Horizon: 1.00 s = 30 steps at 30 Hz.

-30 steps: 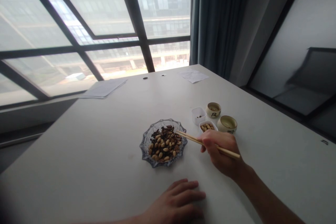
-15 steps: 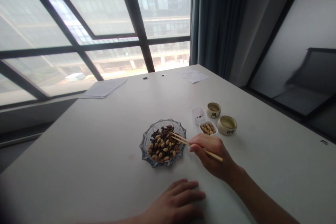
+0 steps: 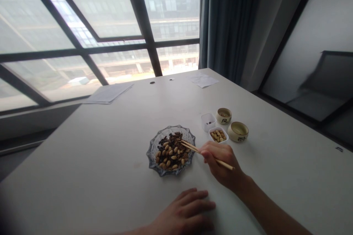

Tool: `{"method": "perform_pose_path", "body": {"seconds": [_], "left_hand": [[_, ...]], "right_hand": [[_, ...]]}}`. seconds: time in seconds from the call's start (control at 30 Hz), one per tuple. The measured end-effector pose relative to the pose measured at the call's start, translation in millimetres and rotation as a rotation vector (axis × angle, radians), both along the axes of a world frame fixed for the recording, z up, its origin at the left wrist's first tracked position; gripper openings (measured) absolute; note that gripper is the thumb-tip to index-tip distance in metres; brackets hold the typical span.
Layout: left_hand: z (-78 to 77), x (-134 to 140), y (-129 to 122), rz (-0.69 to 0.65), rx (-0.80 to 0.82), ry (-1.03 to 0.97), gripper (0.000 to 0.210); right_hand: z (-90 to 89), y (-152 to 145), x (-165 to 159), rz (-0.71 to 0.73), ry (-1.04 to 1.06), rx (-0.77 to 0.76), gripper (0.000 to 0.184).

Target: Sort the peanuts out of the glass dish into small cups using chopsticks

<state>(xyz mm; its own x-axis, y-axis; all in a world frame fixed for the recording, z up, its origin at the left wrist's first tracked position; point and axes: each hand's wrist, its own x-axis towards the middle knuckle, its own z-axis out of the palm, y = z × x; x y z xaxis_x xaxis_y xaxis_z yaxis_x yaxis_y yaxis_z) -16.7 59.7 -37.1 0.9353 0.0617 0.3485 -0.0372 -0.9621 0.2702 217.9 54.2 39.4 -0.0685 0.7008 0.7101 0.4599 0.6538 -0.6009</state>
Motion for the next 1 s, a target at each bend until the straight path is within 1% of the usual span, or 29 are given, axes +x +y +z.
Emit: {"method": "perform_pose_path", "body": {"seconds": [0.13,0.2,0.27,0.4,0.43,0.5,0.6,0.73,0.87,1.0], "left_hand": [[-0.1,0.0,0.4,-0.002,-0.011,-0.001,0.025],[1.2,-0.3,0.3,-0.006,-0.018,0.030,0.025],[2.5,-0.6,0.0,-0.009,-0.025,0.038,0.025],[3.5,-0.7,-0.1,-0.008,-0.017,0.032,0.025],[3.4,-0.6,0.1,-0.005,-0.010,0.031,0.024],[2.9,-0.5,0.5,-0.004,-0.003,0.036,0.023],[2.3,-0.7,0.8,-0.013,-0.018,0.035,0.022],[1.9,-1.2,0.6,-0.012,-0.036,-0.006,0.024],[0.8,-0.6,0.4,0.001,-0.019,-0.053,0.023],[0.2,0.1,0.1,0.009,-0.012,-0.038,0.023]], "right_hand": [[6.5,-2.0,1.9,-0.052,0.006,0.047,0.030],[13.6,-3.8,6.3,-0.121,0.008,0.086,0.031],[21.0,-5.9,13.5,-0.244,0.019,0.122,0.032],[29.4,-7.6,31.0,-0.606,0.068,0.103,0.038],[30.0,-7.2,34.7,-0.674,0.084,0.086,0.040],[29.9,-5.5,40.1,-0.757,0.127,0.058,0.044],[29.1,-3.0,43.6,-0.790,0.177,0.018,0.045],[28.0,-3.0,45.2,-0.796,0.142,-0.022,0.045],[25.7,-3.6,47.0,-0.789,0.136,-0.029,0.043],[24.5,-3.3,47.0,-0.781,0.132,-0.021,0.042]]}}
